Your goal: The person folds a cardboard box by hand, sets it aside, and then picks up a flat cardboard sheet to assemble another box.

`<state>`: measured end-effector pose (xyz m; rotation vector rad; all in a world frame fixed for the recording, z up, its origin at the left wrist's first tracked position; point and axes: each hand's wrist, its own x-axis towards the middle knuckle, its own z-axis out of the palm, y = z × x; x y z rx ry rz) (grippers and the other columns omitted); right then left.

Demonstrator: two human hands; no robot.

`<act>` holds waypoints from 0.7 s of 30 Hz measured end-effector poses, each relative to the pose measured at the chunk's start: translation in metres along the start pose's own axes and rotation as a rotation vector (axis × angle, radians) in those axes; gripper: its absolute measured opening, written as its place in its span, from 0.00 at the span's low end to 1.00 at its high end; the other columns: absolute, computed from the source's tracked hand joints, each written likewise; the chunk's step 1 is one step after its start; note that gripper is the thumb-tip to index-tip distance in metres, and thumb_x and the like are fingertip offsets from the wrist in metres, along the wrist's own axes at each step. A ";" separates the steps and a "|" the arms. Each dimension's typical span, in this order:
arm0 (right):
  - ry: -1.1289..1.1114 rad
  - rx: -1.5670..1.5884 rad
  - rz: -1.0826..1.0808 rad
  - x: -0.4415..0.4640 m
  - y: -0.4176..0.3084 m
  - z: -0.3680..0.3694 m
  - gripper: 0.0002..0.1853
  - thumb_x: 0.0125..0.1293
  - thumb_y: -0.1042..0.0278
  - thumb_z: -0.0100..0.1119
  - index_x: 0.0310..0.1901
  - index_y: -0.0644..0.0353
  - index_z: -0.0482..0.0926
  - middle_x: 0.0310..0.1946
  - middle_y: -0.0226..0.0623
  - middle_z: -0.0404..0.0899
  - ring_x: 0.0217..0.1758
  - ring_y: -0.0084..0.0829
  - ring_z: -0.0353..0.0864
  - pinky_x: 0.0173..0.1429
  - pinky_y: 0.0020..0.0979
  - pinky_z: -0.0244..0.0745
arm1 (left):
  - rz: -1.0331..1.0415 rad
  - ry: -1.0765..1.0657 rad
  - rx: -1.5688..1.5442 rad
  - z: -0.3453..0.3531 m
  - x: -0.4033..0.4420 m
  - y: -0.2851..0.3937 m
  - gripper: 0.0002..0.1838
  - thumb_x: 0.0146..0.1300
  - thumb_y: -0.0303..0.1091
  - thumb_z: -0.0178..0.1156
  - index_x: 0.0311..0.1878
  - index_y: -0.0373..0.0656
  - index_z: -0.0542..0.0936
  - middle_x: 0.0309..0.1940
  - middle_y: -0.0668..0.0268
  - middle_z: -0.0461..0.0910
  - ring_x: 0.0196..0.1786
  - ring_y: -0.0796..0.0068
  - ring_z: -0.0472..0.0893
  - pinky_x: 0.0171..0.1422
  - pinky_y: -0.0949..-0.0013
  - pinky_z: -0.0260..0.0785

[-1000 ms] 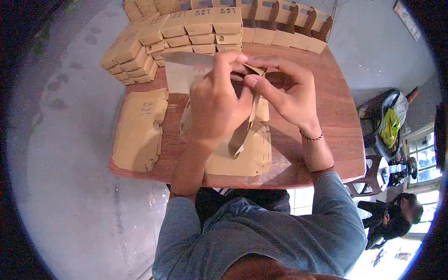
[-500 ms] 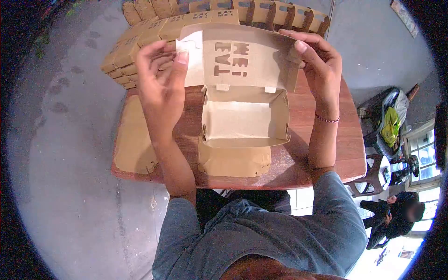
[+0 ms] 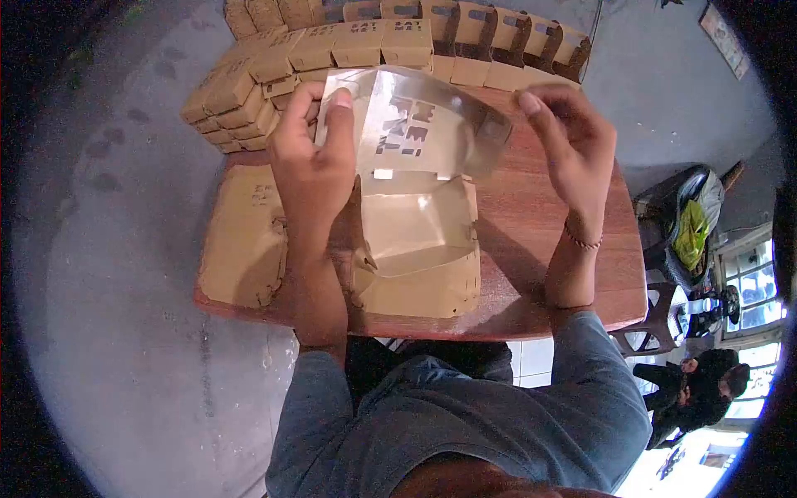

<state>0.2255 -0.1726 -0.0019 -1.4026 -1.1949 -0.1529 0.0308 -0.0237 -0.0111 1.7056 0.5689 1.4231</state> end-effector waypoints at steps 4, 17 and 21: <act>-0.329 0.242 0.246 -0.014 -0.027 -0.003 0.14 0.71 0.62 0.61 0.33 0.64 0.86 0.27 0.34 0.85 0.32 0.19 0.82 0.37 0.22 0.74 | 0.225 0.022 0.224 0.004 -0.003 -0.004 0.07 0.66 0.32 0.58 0.37 0.37 0.77 0.24 0.59 0.80 0.26 0.70 0.80 0.32 0.69 0.70; -0.295 0.649 0.400 -0.003 0.000 0.024 0.15 0.69 0.60 0.60 0.39 0.69 0.83 0.32 0.45 0.85 0.36 0.32 0.87 0.42 0.32 0.84 | 0.613 -0.106 0.414 0.015 -0.019 0.013 0.05 0.60 0.26 0.62 0.39 0.38 0.79 0.33 0.55 0.82 0.34 0.57 0.83 0.40 0.61 0.74; -0.286 0.746 0.379 -0.003 0.001 0.025 0.10 0.66 0.67 0.63 0.36 0.67 0.82 0.30 0.39 0.84 0.34 0.27 0.85 0.43 0.31 0.84 | 0.659 -0.119 0.388 0.015 -0.017 0.005 0.08 0.58 0.28 0.62 0.41 0.44 0.81 0.36 0.63 0.81 0.33 0.62 0.84 0.36 0.64 0.78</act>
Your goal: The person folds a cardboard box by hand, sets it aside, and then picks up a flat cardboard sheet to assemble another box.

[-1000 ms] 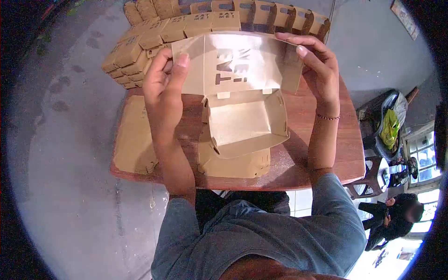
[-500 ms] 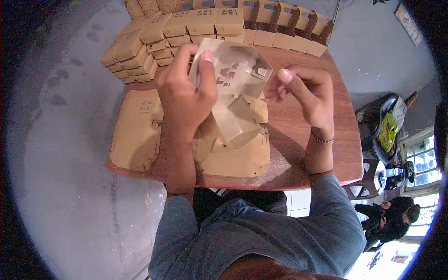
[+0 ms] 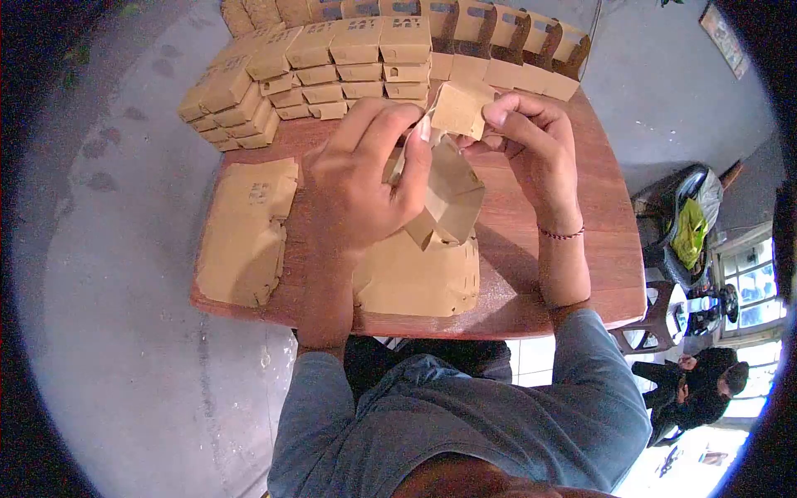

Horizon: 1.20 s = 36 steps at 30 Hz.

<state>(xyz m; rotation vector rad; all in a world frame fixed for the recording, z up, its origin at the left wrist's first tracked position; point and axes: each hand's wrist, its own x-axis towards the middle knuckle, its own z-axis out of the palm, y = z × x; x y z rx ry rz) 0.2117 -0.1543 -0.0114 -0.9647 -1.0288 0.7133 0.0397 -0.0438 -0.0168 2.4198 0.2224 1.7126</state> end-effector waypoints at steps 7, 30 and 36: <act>0.074 0.057 -0.012 0.000 0.004 0.004 0.07 0.63 0.70 0.65 0.34 0.66 0.82 0.27 0.32 0.81 0.30 0.23 0.80 0.41 0.28 0.80 | 0.004 -0.057 0.029 0.001 0.002 0.008 0.08 0.57 0.27 0.63 0.41 0.43 0.80 0.37 0.63 0.79 0.33 0.62 0.84 0.34 0.64 0.78; 0.157 -0.575 -0.392 -0.016 0.010 0.026 0.06 0.59 0.71 0.68 0.34 0.64 0.83 0.29 0.37 0.84 0.32 0.22 0.82 0.39 0.25 0.75 | -0.147 -0.009 -0.121 0.006 0.002 0.020 0.08 0.54 0.26 0.65 0.36 0.38 0.77 0.33 0.61 0.74 0.33 0.66 0.79 0.38 0.65 0.72; 0.155 -0.615 -0.425 -0.017 0.005 0.027 0.05 0.58 0.73 0.68 0.33 0.64 0.82 0.29 0.38 0.84 0.32 0.24 0.83 0.38 0.26 0.75 | -0.139 0.028 -0.127 0.010 -0.001 0.020 0.07 0.55 0.25 0.65 0.36 0.39 0.77 0.33 0.61 0.74 0.33 0.65 0.78 0.38 0.65 0.72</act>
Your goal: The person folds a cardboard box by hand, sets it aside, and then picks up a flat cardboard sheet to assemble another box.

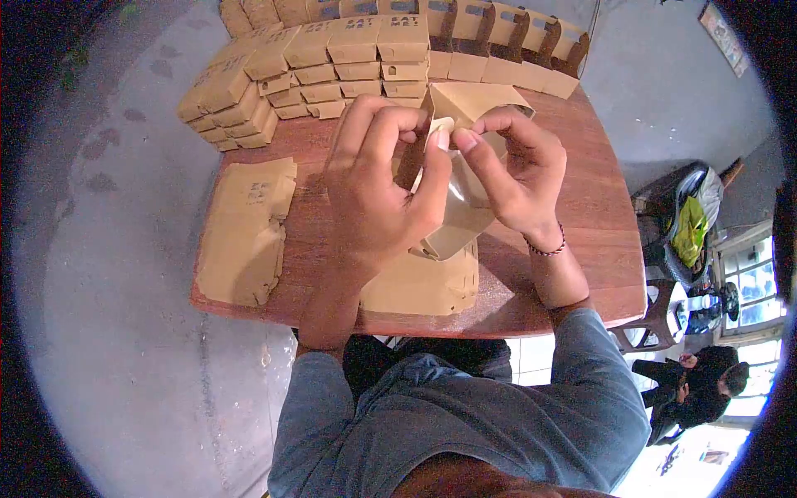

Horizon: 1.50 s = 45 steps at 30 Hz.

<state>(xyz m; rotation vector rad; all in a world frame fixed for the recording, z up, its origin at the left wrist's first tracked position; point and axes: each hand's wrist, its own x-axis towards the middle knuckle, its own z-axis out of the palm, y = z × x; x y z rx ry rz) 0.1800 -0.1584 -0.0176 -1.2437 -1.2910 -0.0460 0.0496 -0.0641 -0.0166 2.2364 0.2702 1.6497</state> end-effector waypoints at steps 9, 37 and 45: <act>-0.029 -0.061 -0.064 0.000 0.001 -0.003 0.04 0.57 0.74 0.67 0.33 0.64 0.82 0.28 0.40 0.83 0.31 0.31 0.84 0.37 0.29 0.75 | 0.057 -0.007 0.080 0.002 -0.002 0.001 0.07 0.56 0.26 0.65 0.36 0.40 0.77 0.32 0.61 0.74 0.36 0.63 0.78 0.40 0.62 0.71; -0.035 -0.066 -0.073 -0.002 0.009 0.010 0.04 0.59 0.76 0.64 0.34 0.67 0.83 0.28 0.43 0.84 0.30 0.34 0.87 0.35 0.30 0.79 | -0.159 -0.169 -0.089 -0.013 0.003 -0.004 0.06 0.59 0.26 0.64 0.35 0.34 0.77 0.37 0.61 0.72 0.37 0.73 0.76 0.41 0.72 0.71; 0.129 0.263 0.107 -0.018 0.016 0.032 0.05 0.63 0.74 0.65 0.32 0.66 0.82 0.25 0.34 0.83 0.29 0.22 0.83 0.34 0.24 0.77 | -0.209 -0.112 -0.301 -0.010 0.002 -0.007 0.08 0.62 0.29 0.65 0.40 0.35 0.77 0.41 0.57 0.77 0.44 0.67 0.82 0.47 0.68 0.78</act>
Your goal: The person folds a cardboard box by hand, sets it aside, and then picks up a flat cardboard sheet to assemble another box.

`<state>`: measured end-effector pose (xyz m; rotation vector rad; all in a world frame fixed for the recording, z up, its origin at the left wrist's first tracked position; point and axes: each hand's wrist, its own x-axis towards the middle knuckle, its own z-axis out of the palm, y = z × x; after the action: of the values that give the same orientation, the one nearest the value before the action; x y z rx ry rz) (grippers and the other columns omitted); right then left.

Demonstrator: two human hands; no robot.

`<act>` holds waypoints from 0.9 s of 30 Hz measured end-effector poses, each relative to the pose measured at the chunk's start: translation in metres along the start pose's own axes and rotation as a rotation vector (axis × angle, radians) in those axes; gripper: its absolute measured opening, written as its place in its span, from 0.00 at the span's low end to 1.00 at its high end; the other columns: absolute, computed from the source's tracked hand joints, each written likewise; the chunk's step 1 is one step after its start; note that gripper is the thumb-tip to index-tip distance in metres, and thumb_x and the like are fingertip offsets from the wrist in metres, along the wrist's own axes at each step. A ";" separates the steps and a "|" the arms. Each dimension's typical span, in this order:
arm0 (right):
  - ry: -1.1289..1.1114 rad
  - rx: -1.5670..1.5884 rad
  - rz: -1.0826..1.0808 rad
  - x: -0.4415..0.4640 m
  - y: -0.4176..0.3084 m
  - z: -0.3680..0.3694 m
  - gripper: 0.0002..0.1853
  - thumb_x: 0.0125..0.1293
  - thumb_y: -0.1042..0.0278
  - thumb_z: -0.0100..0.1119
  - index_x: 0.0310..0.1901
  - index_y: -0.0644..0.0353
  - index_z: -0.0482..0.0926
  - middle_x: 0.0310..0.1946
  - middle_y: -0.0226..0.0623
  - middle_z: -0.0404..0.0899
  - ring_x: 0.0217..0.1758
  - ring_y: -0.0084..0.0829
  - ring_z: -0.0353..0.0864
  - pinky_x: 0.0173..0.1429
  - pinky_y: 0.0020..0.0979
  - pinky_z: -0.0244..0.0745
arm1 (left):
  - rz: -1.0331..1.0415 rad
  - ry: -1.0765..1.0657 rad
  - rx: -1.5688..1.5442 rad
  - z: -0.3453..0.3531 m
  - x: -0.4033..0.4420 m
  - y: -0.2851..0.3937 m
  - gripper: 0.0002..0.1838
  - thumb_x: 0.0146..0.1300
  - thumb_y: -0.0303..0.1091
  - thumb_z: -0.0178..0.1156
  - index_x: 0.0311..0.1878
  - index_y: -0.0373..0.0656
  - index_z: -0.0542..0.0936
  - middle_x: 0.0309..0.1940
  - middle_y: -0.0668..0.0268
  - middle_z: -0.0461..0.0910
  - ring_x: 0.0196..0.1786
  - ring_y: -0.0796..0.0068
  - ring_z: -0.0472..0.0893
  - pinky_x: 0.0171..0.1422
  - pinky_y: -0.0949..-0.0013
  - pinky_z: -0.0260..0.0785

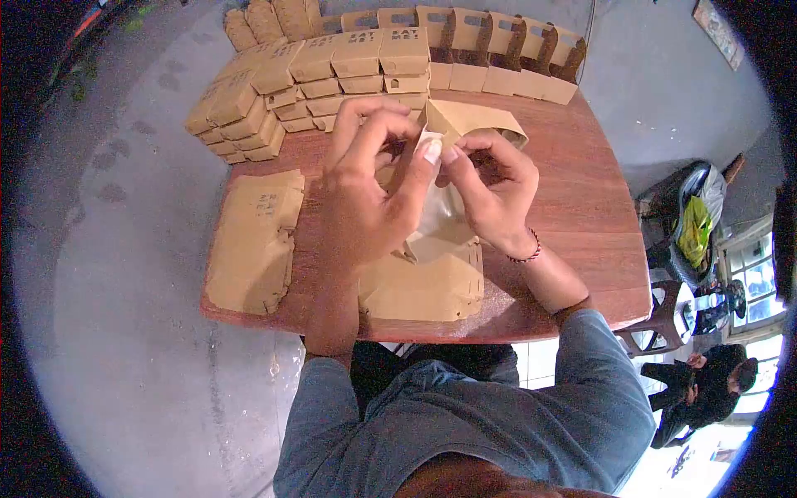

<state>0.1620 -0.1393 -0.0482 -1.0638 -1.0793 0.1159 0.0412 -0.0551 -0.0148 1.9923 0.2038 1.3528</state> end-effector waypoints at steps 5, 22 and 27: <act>-0.023 -0.002 -0.114 -0.003 -0.005 0.000 0.04 0.62 0.74 0.65 0.33 0.66 0.82 0.25 0.33 0.83 0.28 0.20 0.81 0.34 0.24 0.75 | -0.164 0.004 -0.319 0.005 0.001 0.006 0.13 0.60 0.30 0.68 0.45 0.36 0.78 0.46 0.54 0.81 0.47 0.68 0.84 0.48 0.70 0.79; -0.120 0.301 0.305 0.001 -0.012 -0.004 0.05 0.65 0.78 0.59 0.38 0.73 0.79 0.30 0.37 0.82 0.26 0.23 0.81 0.31 0.24 0.77 | -0.204 -0.114 -0.220 -0.013 -0.002 0.011 0.24 0.53 0.21 0.70 0.55 0.35 0.77 0.44 0.60 0.84 0.43 0.73 0.85 0.43 0.74 0.79; -0.119 0.317 0.314 0.004 -0.009 -0.004 0.06 0.67 0.77 0.57 0.39 0.73 0.79 0.29 0.37 0.82 0.24 0.23 0.80 0.29 0.24 0.76 | -0.141 -0.126 -0.159 -0.003 -0.003 0.008 0.25 0.56 0.26 0.71 0.57 0.36 0.76 0.37 0.57 0.86 0.41 0.72 0.86 0.44 0.71 0.81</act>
<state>0.1632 -0.1447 -0.0393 -0.9391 -0.9544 0.5899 0.0348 -0.0612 -0.0109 1.8853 0.1689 1.1159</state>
